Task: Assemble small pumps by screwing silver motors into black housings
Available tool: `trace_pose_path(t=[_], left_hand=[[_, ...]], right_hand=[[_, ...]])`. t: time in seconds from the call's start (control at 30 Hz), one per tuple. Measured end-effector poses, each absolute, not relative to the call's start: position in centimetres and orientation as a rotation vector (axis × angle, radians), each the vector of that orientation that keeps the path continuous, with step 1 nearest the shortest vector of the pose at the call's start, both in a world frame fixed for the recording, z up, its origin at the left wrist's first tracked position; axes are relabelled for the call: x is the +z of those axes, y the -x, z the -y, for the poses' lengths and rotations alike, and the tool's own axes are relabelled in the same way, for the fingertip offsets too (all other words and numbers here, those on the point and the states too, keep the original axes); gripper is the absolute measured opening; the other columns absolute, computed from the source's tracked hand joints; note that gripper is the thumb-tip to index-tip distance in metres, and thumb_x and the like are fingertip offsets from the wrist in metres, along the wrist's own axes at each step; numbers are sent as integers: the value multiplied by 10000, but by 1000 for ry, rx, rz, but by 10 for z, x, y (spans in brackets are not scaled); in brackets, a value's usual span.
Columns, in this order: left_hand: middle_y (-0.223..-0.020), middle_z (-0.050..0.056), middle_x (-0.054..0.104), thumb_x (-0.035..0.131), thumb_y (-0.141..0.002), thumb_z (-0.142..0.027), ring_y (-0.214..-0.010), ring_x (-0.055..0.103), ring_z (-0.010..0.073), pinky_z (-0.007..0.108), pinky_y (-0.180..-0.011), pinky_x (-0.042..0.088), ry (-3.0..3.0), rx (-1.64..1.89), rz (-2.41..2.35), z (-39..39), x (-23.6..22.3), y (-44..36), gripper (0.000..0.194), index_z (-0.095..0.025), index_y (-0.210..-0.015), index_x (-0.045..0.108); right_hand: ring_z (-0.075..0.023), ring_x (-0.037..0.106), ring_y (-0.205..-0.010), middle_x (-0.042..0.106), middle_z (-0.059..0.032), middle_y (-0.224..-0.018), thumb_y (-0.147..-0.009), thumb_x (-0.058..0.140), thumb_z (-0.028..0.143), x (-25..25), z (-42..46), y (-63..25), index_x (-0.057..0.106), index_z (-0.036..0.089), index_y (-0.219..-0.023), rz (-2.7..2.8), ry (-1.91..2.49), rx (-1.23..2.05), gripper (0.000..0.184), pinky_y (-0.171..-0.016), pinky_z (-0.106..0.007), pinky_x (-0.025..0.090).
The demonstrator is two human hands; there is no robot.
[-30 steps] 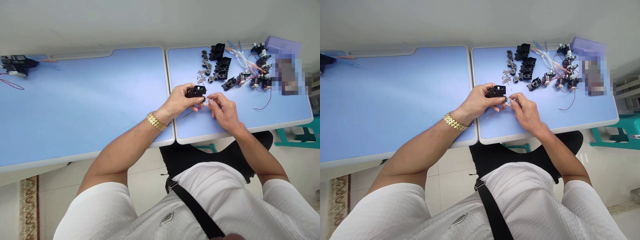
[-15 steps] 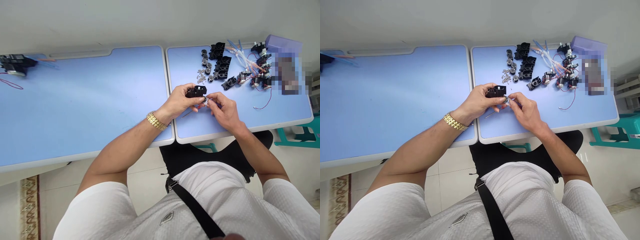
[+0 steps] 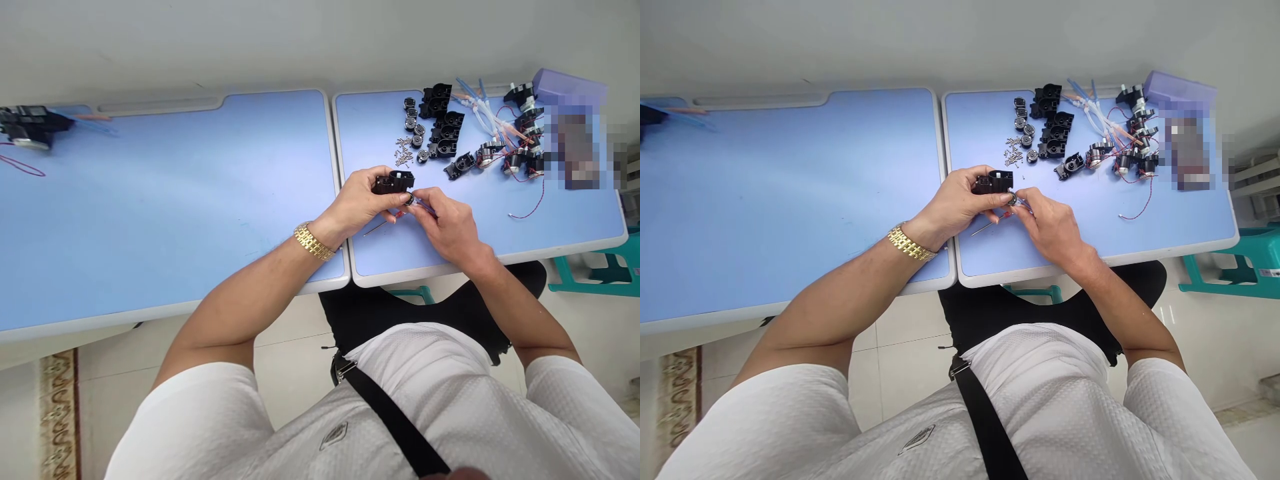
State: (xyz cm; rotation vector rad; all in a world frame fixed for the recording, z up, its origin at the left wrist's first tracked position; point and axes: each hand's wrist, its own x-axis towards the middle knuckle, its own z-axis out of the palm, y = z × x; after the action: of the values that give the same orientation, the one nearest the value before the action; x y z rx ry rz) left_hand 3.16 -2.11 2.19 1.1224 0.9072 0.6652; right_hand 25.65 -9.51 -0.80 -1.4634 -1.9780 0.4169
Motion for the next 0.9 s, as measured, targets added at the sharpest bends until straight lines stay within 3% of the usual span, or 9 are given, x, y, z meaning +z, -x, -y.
trace_pose_path(t=[0.27,0.53,0.73,0.9], left_hand=[[-955,35,835,1063,-810,-287,-868,882,202,220,-649,678,-1090,683,-914,21,21,-32,415,-178,-1028,727],[-859,47,821,972,-874,-283,-875,889,228,200,-543,572,-1155,687,-881,19,21,-29,319,-182,-1029,712],[-990,71,809,1025,-821,-347,-839,889,231,204,-463,507,-1107,713,-810,16,12,-29,435,-176,-1066,710],[-1043,62,818,1024,-776,-322,-837,877,206,196,-462,494,-1098,778,-833,13,9,-29,443,-187,-1053,706]], right_hand=[[-231,793,-823,885,-82,-1000,-1256,375,740,-15,95,-254,803,238,-1281,1987,1488,264,661,-754,-360,536],[-201,831,-845,908,-79,-1061,-1283,387,672,-15,94,-255,814,221,-1276,1999,1428,143,621,-768,-329,557],[-175,777,-732,878,-36,-976,-1247,489,721,-8,94,-260,806,246,-1246,1928,1390,306,571,-744,-322,577],[-153,733,-615,849,18,-856,-1129,716,789,5,96,-261,838,270,-1161,1687,1364,653,534,-694,-323,619]])
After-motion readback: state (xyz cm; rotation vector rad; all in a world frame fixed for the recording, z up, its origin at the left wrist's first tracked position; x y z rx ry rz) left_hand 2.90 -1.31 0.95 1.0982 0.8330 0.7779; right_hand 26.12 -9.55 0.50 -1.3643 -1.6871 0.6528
